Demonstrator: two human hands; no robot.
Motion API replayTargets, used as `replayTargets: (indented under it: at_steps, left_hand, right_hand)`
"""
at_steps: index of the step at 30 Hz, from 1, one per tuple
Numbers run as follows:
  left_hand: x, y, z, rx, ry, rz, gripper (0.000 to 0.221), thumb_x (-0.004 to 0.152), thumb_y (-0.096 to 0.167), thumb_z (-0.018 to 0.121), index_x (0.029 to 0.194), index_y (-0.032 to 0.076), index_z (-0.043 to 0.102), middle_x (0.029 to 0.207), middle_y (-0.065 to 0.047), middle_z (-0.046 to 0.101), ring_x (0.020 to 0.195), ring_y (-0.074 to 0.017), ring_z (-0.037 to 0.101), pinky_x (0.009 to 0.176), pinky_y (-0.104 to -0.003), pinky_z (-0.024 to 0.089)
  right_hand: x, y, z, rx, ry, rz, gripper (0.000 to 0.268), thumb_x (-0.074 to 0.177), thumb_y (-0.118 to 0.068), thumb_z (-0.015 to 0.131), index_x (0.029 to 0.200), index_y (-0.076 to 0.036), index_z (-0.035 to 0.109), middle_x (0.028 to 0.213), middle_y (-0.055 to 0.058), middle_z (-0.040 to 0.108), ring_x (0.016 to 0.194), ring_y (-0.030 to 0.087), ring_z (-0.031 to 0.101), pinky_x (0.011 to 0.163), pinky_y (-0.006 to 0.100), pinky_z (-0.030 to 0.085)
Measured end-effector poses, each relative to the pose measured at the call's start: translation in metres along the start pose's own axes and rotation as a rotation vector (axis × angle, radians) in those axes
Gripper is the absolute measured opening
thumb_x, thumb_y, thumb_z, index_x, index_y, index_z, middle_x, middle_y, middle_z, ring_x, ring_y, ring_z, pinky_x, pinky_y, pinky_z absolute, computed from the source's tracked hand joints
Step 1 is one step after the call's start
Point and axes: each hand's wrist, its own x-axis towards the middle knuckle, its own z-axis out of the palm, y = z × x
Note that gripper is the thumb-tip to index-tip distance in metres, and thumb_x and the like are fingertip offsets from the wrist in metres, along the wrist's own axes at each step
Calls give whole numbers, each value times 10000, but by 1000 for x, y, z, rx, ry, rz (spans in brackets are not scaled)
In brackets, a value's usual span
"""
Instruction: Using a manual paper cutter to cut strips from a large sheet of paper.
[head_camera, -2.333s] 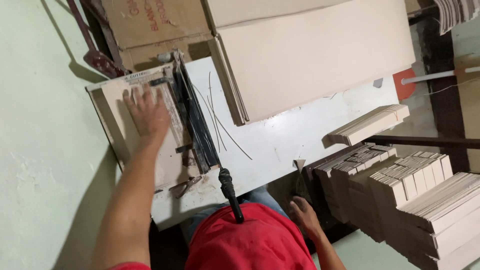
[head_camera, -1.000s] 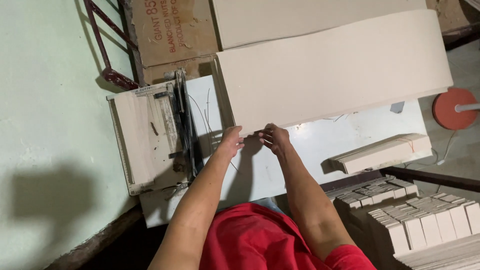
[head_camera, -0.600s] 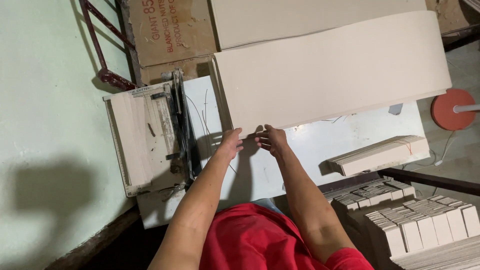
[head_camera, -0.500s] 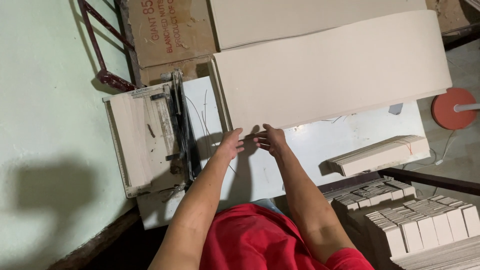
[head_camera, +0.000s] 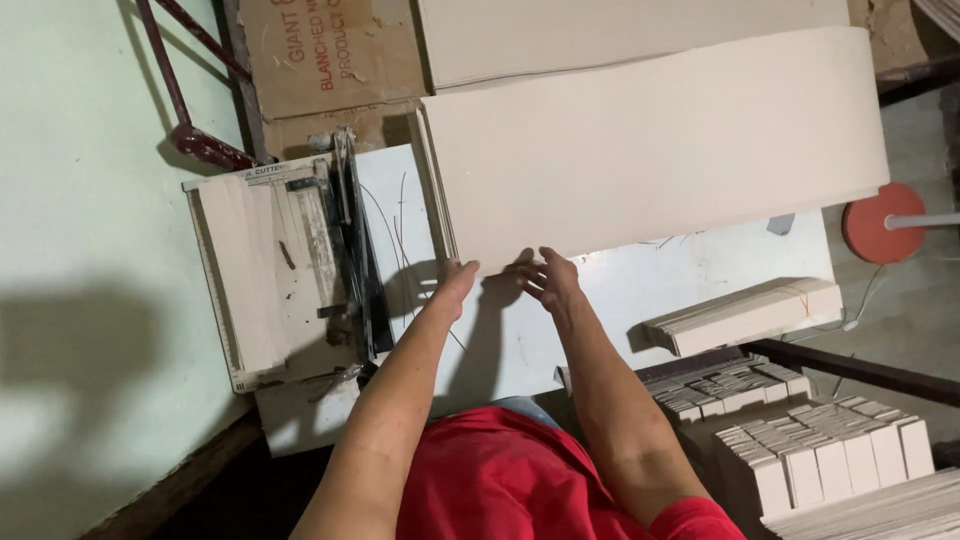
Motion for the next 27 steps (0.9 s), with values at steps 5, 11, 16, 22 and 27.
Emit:
replayTargets:
  at_steps: [5,11,16,22,27]
  left_hand:
    - [27,-13,4,76,30,-1,602,908,475,666,1352,75,591,1329,-177,627,1275,-417,586,995,-603,494]
    - [33,-5,-6,-47,70,-32,579,872,452,727,1301,75,633,1235,-212,681,1171,-393,664,861,-533,571]
    - [-19,34,-16,-156,-53,-14,663,920,446,659,1425,68,456,1185,-127,626,1032,-245,663,814,-366,547]
    - [2,43,-1,13,-143,342,275,942,245,645,1082,14,596,813,-131,659,647,-196,719,513,-250,559]
    - [-137,93,-37,277,-175,792,137,944,184,634,904,53,636,766,-186,711,780,-360,737,666,-446,551]
  right_hand:
    - [-1,-9,-1,103,31,52,545,1031,-259,558,1393,93,354,1115,158,542,973,309,717,836,513,659]
    - [12,-6,1,84,57,61,451,1019,-260,574,1311,48,419,1066,136,576,942,297,720,783,488,673]
    - [14,1,2,-34,34,53,481,942,-213,679,1311,22,477,1102,174,632,955,311,724,779,489,663]
    - [18,6,-12,-11,-52,54,431,988,-387,675,1224,-85,479,1106,118,591,854,202,614,651,284,558]
    - [-2,-1,-46,296,-166,55,402,965,-481,719,892,-212,429,819,-17,500,619,106,506,481,149,393]
